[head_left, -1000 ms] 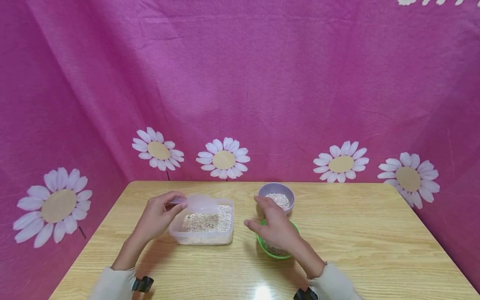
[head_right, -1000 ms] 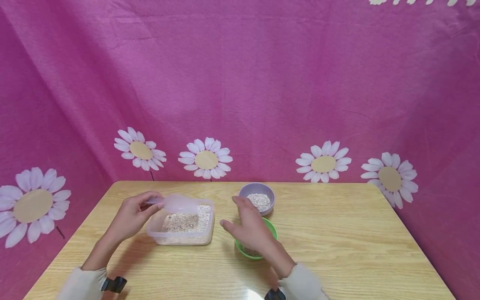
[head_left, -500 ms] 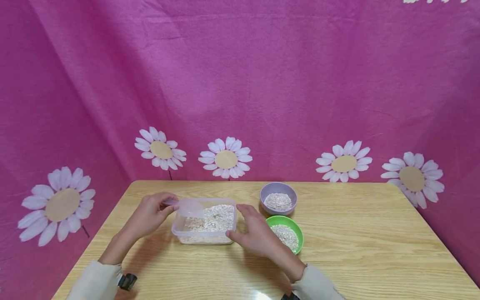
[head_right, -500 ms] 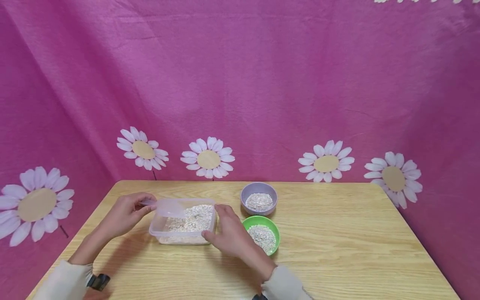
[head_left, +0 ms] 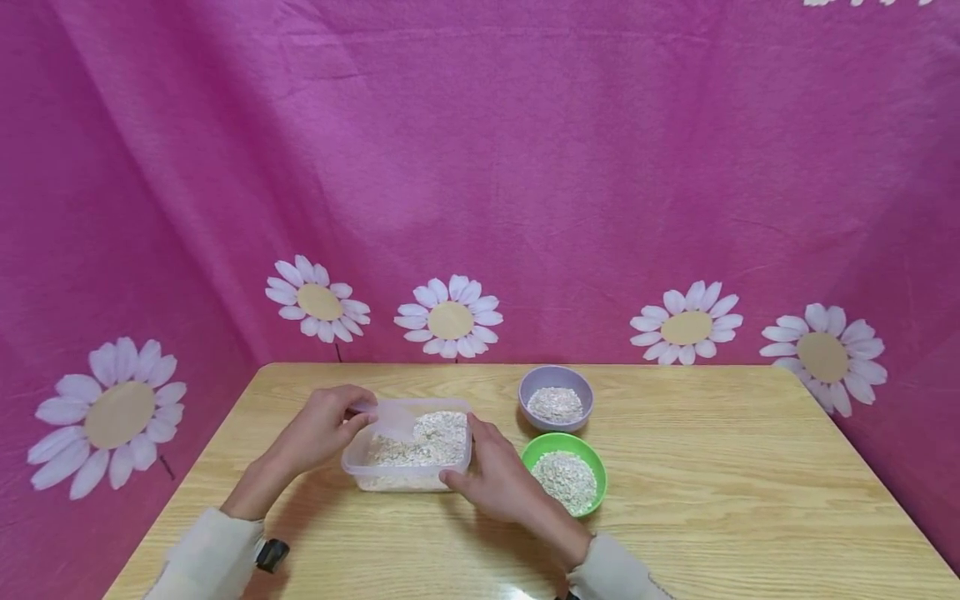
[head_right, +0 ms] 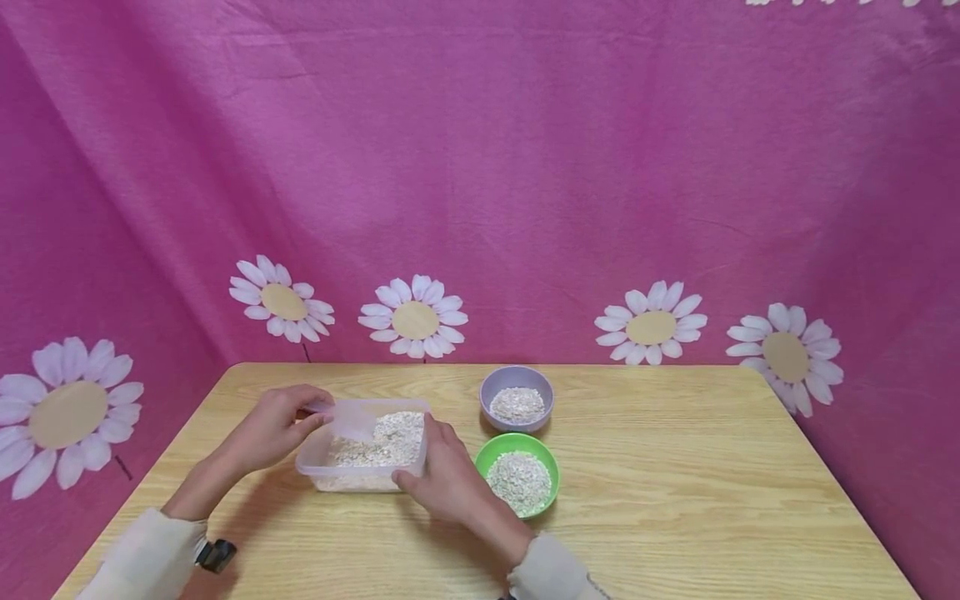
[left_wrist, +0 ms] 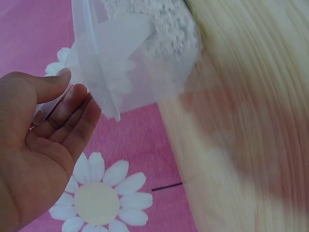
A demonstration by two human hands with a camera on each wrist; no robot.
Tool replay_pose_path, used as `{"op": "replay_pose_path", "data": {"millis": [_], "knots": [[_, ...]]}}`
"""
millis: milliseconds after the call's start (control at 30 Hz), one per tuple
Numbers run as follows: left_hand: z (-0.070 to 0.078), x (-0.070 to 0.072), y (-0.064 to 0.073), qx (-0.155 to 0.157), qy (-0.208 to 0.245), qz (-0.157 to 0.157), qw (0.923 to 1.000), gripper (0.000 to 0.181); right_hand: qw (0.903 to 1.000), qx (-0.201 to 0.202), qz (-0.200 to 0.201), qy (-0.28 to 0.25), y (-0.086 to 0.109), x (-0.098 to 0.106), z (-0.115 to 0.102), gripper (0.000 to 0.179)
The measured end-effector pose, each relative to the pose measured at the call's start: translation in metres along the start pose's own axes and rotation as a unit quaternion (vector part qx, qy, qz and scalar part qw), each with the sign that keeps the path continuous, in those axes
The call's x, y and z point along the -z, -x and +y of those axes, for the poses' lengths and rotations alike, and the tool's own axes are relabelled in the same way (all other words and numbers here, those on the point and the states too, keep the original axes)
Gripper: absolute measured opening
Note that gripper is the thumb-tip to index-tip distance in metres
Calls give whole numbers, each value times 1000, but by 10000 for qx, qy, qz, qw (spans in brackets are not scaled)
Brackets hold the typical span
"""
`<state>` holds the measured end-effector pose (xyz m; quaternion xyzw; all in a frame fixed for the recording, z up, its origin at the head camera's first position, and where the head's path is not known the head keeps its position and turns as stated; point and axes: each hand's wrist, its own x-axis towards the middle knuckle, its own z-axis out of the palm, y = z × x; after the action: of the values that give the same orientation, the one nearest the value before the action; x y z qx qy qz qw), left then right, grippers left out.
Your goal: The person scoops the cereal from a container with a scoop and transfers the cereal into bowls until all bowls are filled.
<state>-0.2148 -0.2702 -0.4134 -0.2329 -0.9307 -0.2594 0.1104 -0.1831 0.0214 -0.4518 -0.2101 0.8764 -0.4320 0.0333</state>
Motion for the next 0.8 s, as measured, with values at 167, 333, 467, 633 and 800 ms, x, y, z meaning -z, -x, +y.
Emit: {"op": "replay_pose_path", "data": {"millis": [167, 333, 467, 633, 800], "knots": [[4, -8, 0, 180, 254, -29, 9995, 8, 10000, 9, 15, -5, 1, -2, 1, 95], [9, -18, 4, 293, 588, -114, 9978, 8, 10000, -8, 4, -33, 1, -3, 1, 95], [17, -29, 5, 358, 928, -140, 9949, 6, 10000, 52, 38, -23, 0, -3, 2, 92], [25, -44, 6, 272, 1142, 3, 9931, 3, 9999, 139, 73, 46, 0, -2, 2, 90], [30, -50, 6, 393, 1165, 175, 9923, 5, 10000, 48, 77, 27, 1, 0, 1, 91]]}}
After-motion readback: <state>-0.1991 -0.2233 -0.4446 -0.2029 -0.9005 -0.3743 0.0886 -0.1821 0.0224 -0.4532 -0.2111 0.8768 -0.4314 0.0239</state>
